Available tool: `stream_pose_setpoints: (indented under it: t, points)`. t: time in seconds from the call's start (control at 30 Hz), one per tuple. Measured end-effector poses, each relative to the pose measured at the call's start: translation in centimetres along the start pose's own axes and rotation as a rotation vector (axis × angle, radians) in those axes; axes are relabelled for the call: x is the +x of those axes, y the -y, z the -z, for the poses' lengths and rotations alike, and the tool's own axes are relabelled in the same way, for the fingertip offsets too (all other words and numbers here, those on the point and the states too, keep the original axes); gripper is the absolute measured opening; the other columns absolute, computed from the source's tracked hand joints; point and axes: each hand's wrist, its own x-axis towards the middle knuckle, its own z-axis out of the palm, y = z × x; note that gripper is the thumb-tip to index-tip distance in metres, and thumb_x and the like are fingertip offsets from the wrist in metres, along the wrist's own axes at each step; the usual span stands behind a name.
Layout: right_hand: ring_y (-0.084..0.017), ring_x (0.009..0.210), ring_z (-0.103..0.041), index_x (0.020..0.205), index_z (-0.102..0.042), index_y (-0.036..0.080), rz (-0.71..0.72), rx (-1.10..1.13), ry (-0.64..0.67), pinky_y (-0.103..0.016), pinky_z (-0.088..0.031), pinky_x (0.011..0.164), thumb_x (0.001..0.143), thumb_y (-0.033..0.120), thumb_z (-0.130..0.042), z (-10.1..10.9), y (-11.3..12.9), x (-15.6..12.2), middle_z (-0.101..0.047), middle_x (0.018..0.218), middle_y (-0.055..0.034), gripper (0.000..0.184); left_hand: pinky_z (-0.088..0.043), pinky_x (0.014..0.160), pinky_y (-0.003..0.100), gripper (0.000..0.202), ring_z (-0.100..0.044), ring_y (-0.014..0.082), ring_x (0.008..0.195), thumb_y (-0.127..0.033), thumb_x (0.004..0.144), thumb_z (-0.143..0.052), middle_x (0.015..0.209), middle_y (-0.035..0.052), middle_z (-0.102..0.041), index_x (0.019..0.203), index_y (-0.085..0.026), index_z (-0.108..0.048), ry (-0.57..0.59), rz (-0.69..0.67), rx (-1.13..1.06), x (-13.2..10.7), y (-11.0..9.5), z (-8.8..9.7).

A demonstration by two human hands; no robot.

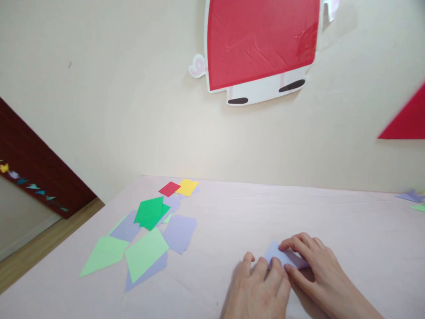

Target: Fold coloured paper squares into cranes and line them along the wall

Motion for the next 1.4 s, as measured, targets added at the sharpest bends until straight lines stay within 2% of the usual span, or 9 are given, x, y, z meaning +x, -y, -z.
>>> stream_pose_setpoints:
  t: [0.17, 0.43, 0.6, 0.73, 0.83, 0.93, 1.13, 1.27, 1.4]
  points:
    - [-0.03, 0.098, -0.057, 0.103, -0.068, 0.031, -0.014, 0.086, 0.017, -0.05, -0.045, 0.086, 0.076, 0.02, -0.051, 0.4, -0.9, -0.2, -0.064, 0.106, -0.0079, 0.033, -0.039, 0.096, 0.042, 0.066, -0.058, 0.0233, 0.096, -0.072, 0.083, -0.051, 0.122, 0.0048, -0.066, 0.118, -0.017, -0.064, 0.013, 0.002, -0.004, -0.1, 0.0, -0.2]
    - [-0.028, 0.105, -0.058, 0.105, -0.072, 0.033, -0.011, 0.239, 0.112, -0.051, -0.045, 0.096, 0.065, 0.01, -0.045, 2.0, -1.6, 0.1, -0.064, 0.107, -0.007, 0.053, -0.044, 0.095, 0.044, 0.058, -0.057, 0.0297, 0.111, -0.065, 0.082, -0.059, 0.121, 0.0128, -0.067, 0.106, -0.014, -0.069, 0.068, 0.06, 0.054, -2.0, 1.7, 1.2]
    - [-0.028, 0.11, -0.058, 0.1, -0.075, 0.029, -0.019, 0.396, 0.114, -0.046, -0.046, 0.099, 0.071, 0.016, -0.048, 2.9, -2.1, 0.0, -0.066, 0.107, -0.0079, 0.042, -0.047, 0.096, 0.047, 0.055, -0.059, 0.0329, 0.113, -0.06, 0.083, -0.061, 0.123, 0.016, -0.066, 0.107, -0.011, -0.069, 0.147, 0.151, 0.029, -2.8, 2.3, 2.5]
    - [-0.03, 0.111, -0.059, 0.106, -0.072, 0.025, -0.037, 0.508, -0.006, -0.045, -0.046, 0.098, 0.073, 0.02, -0.047, 2.8, -2.8, -0.6, -0.063, 0.117, -0.0093, 0.041, -0.041, 0.103, 0.053, 0.053, -0.053, 0.0366, 0.121, -0.054, 0.086, -0.058, 0.131, 0.0171, -0.061, 0.114, -0.01, -0.067, 0.223, 0.291, -0.094, -2.5, 2.1, 3.0]
    - [-0.031, 0.114, -0.056, 0.112, -0.069, 0.025, -0.023, 0.388, -0.046, -0.047, -0.044, 0.101, 0.08, 0.029, -0.051, 2.1, -2.3, -0.9, -0.062, 0.119, -0.0105, 0.038, -0.035, 0.109, 0.053, 0.061, -0.044, 0.0361, 0.13, -0.051, 0.086, -0.058, 0.141, 0.0163, -0.051, 0.132, -0.01, -0.055, 0.196, 0.352, -0.246, -1.8, 1.5, 2.5]
    - [-0.032, 0.118, -0.05, 0.118, -0.066, 0.024, 0.011, 0.217, -0.025, -0.05, -0.04, 0.104, 0.078, 0.034, -0.062, 1.4, -1.5, -1.0, -0.059, 0.123, -0.0116, 0.042, -0.032, 0.111, 0.051, 0.066, -0.036, 0.0334, 0.133, -0.043, 0.085, -0.06, 0.146, 0.0132, -0.045, 0.141, -0.014, -0.044, 0.153, 0.421, -0.38, -0.5, 1.0, 1.7]
    - [-0.031, 0.117, -0.048, 0.115, -0.066, 0.027, 0.063, 0.179, 0.02, -0.048, -0.039, 0.103, 0.078, 0.035, -0.069, 1.1, -1.5, -1.0, -0.057, 0.121, -0.009, 0.037, -0.036, 0.106, 0.045, 0.042, -0.042, 0.0269, 0.122, -0.023, 0.079, -0.062, 0.131, 0.0069, -0.051, 0.12, -0.022, -0.055, 0.088, 0.508, -0.561, 1.8, 0.6, 1.4]
    - [-0.029, 0.114, -0.046, 0.104, -0.065, 0.027, 0.104, 0.269, 0.038, -0.045, -0.042, 0.098, 0.083, 0.031, -0.064, 1.4, -1.6, -1.0, -0.056, 0.116, -0.0074, 0.021, -0.041, 0.1, 0.039, 0.031, -0.044, 0.0229, 0.116, -0.014, 0.077, -0.058, 0.123, 0.004, -0.054, 0.106, -0.024, -0.057, 0.099, 0.463, -0.625, 1.9, 0.5, 2.1]
    - [-0.026, 0.103, -0.049, 0.09, -0.063, 0.025, 0.172, 0.276, 0.047, -0.042, -0.044, 0.09, 0.086, 0.023, -0.058, 1.7, -1.1, -1.0, -0.057, 0.104, -0.0068, 0.008, -0.037, 0.104, 0.043, 0.025, -0.043, 0.0246, 0.12, -0.017, 0.078, -0.058, 0.127, 0.0026, -0.055, 0.102, -0.025, -0.059, 0.122, 0.36, -0.584, 1.6, 0.4, 2.0]
